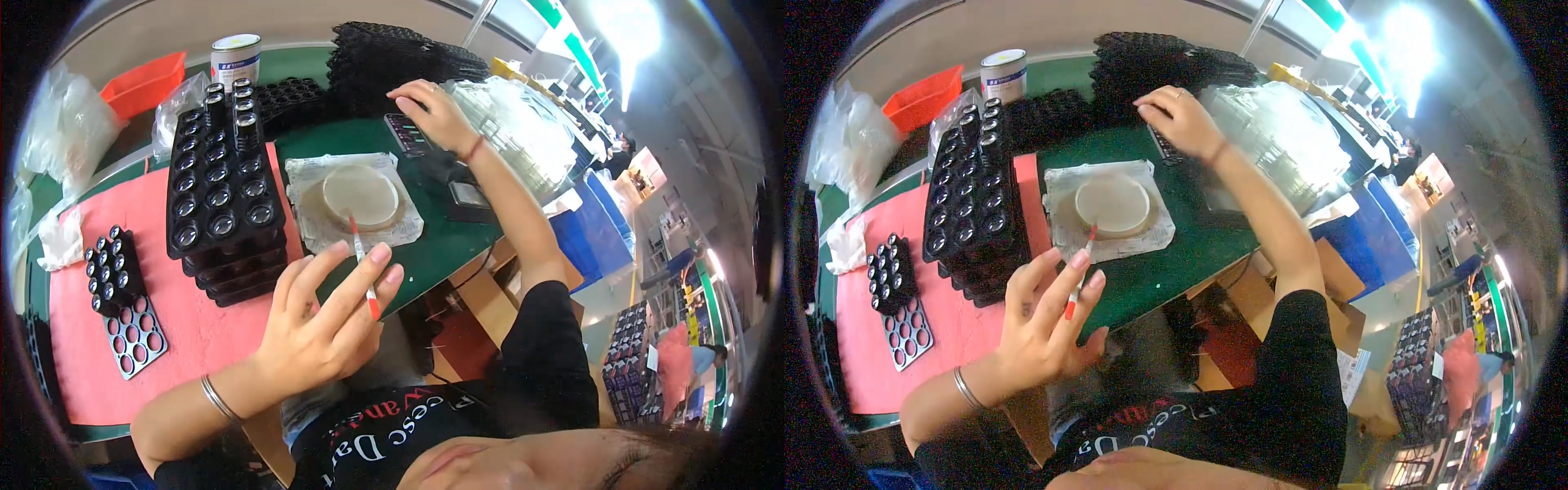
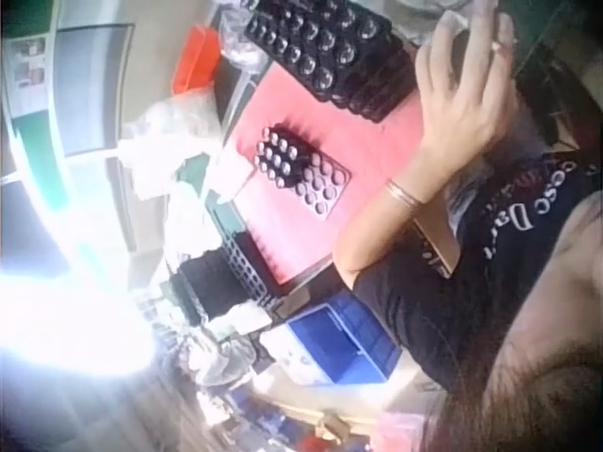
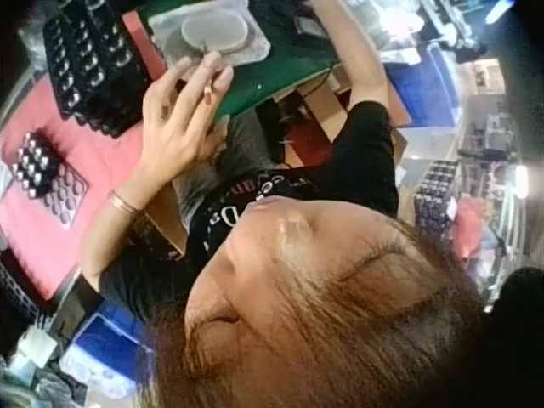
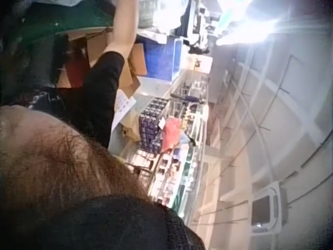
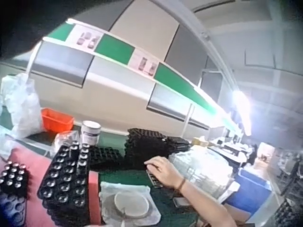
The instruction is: Apply yellow paint or sealant to small circular light fixture components using a paintbrush at a factory workbench.
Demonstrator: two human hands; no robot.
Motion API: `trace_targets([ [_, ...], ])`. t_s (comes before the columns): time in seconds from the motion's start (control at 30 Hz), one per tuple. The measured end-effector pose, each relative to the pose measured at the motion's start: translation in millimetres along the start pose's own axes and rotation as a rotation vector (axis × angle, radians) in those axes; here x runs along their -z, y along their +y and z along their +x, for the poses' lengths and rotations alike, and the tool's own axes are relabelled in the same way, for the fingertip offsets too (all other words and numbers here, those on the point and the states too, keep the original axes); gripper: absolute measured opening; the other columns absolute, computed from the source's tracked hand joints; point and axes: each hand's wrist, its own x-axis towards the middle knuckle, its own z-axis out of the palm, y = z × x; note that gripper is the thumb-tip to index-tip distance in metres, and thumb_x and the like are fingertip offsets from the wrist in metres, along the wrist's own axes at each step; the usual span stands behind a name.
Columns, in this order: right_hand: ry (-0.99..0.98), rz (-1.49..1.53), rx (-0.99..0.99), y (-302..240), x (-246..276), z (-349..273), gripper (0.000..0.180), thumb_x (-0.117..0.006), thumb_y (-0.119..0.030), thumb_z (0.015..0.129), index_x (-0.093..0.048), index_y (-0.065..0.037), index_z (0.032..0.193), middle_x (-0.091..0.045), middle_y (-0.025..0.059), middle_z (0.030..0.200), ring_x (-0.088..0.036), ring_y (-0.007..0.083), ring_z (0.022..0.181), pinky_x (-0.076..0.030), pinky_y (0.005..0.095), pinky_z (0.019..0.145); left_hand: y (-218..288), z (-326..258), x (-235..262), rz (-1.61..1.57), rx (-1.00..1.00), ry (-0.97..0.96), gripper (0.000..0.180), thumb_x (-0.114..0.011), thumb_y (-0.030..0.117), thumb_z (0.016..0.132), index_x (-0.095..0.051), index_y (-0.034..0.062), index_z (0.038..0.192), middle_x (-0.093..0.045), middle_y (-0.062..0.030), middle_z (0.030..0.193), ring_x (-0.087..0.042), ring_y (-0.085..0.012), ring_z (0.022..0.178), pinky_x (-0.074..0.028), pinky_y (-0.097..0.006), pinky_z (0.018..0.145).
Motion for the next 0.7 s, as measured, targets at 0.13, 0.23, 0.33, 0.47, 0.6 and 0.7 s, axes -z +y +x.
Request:
trace_targets([
  [0.13, -0.564, -0.436, -0.139, 91, -38, -36, 0.026, -0.043, -0.03, 0.083, -0.059, -0.019, 0.1, -0.055, 0.0037, 0.107, -0.046, 0.0224, 0.103, -0.035, 0.0397, 0.087, -1, -18, -8, 0.003, 0.013, -0.006, 0.046, -0.059, 0.016, 0.062, -0.055, 0.0071, 0.107, -0.045, -0.0094, 0.121, -0.041, -0.0279, 0.105, -0.036, -0.041, 0.083],
  [0.23, -0.656, -0.419, -0.502, 116, -52, -58, 0.029, -0.039, -0.032, 0.084, -0.055, -0.024, 0.106, -0.041, -0.0066, 0.126, -0.031, 0.0257, 0.118, -0.018, 0.0424, 0.1, -3, -23, -13, -0.048, 0.017, 0.002, 0.052, -0.062, 0.019, 0.06, -0.052, 0.0071, 0.11, -0.042, -0.0106, 0.123, -0.039, -0.0288, 0.107, -0.034, -0.042, 0.085],
  [0.33, -0.764, -0.305, -0.335, 106, -57, -52, 0.028, -0.04, -0.031, 0.083, -0.056, -0.029, 0.106, -0.037, 0.0028, 0.13, -0.027, 0.0311, 0.119, -0.017, 0.0428, 0.1, -5, -29, -16, -0.124, 0.06, 0.031, 0.057, -0.064, 0.021, 0.059, -0.05, 0.0071, 0.112, -0.04, -0.0107, 0.124, -0.037, -0.0296, 0.108, -0.034, -0.044, 0.085],
  [0.47, -0.602, -0.276, -0.475, 118, -69, -67, 0.026, -0.04, -0.025, 0.082, -0.058, -0.027, 0.101, -0.037, 0.0046, 0.129, -0.026, 0.0303, 0.12, -0.017, 0.043, 0.1, -2, -30, -17, -0.156, 0.067, 0.04, 0.057, -0.064, 0.02, 0.058, -0.05, 0.0083, 0.111, -0.04, -0.0102, 0.123, -0.037, -0.0297, 0.108, -0.032, -0.046, 0.085],
  [0.6, -0.564, -0.421, -0.309, 138, -67, -70, 0.025, -0.04, -0.021, 0.082, -0.062, -0.02, 0.092, -0.05, 0.006, 0.115, -0.039, 0.0256, 0.112, -0.029, 0.0394, 0.095, -2, -29, -18, -0.157, 0.063, 0.006, 0.056, -0.063, 0.02, 0.058, -0.05, 0.0096, 0.112, -0.04, -0.0096, 0.123, -0.037, -0.0294, 0.108, -0.032, -0.047, 0.085],
  [0.7, -0.48, -0.327, -0.254, 146, -68, -74, 0.024, -0.04, -0.019, 0.081, -0.062, -0.017, 0.089, -0.055, 0.0081, 0.105, -0.046, 0.0247, 0.104, -0.036, 0.0355, 0.09, -2, -29, -19, -0.159, 0.068, -0.001, 0.056, -0.063, 0.02, 0.058, -0.05, 0.0097, 0.112, -0.041, -0.0093, 0.123, -0.038, -0.0294, 0.108, -0.031, -0.047, 0.086],
])
